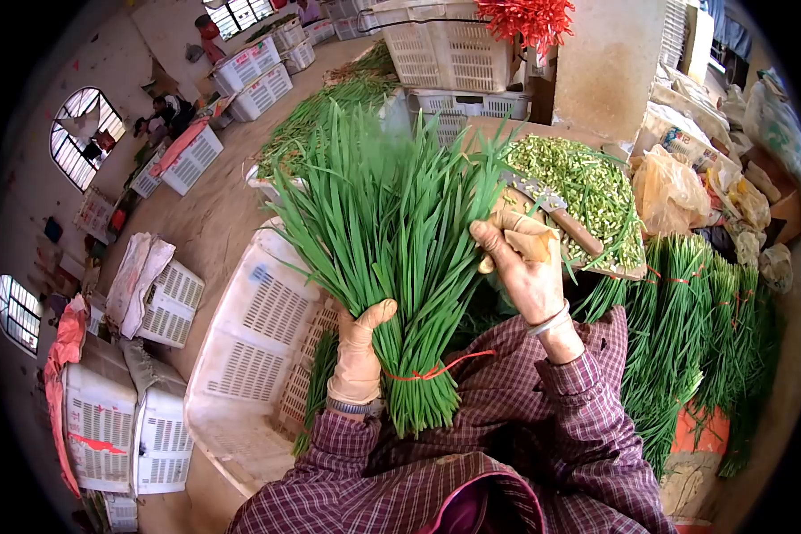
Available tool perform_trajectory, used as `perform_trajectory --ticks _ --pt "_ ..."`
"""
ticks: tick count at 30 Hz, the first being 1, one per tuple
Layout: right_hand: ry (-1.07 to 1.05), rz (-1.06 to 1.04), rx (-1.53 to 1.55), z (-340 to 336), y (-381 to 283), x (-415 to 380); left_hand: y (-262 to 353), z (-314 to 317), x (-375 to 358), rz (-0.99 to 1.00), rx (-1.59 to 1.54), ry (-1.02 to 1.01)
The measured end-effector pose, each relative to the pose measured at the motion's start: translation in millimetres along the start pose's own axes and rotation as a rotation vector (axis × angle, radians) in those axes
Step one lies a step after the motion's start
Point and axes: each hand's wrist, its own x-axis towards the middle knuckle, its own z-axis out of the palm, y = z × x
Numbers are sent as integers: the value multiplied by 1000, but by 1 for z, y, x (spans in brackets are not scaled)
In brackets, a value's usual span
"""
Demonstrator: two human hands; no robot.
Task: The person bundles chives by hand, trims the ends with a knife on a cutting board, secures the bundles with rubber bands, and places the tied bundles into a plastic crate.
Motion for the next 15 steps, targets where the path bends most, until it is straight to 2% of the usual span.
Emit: perform_trajectory --ticks 1,3,7,9,10,12,13,15 --pt "1 1 -1 -2 -1 2 -2 -2 0 -13 -2 0" --pt "206 177 213 -10 -1 12 -2 -2 -1 -26 -2 -2" --pt "391 184 349 -38 5 29 -10 -10 1 -43 -44 21" --pt "304 55 154 -54 0 41 -15 -16 2 -82 -64 39" --pt "326 -48 -26 -51 -6 44 -14 -14 2 -75 -62 25" --pt "140 -112 -349 -56 -25 47 -12 -9 1 -73 -58 3" --pt "56 -121 -404 -52 -33 49 -10 -6 0 -67 -62 2" --pt "42 -515 -587 -45 -30 57 -6 0 -3 -56 -66 5"
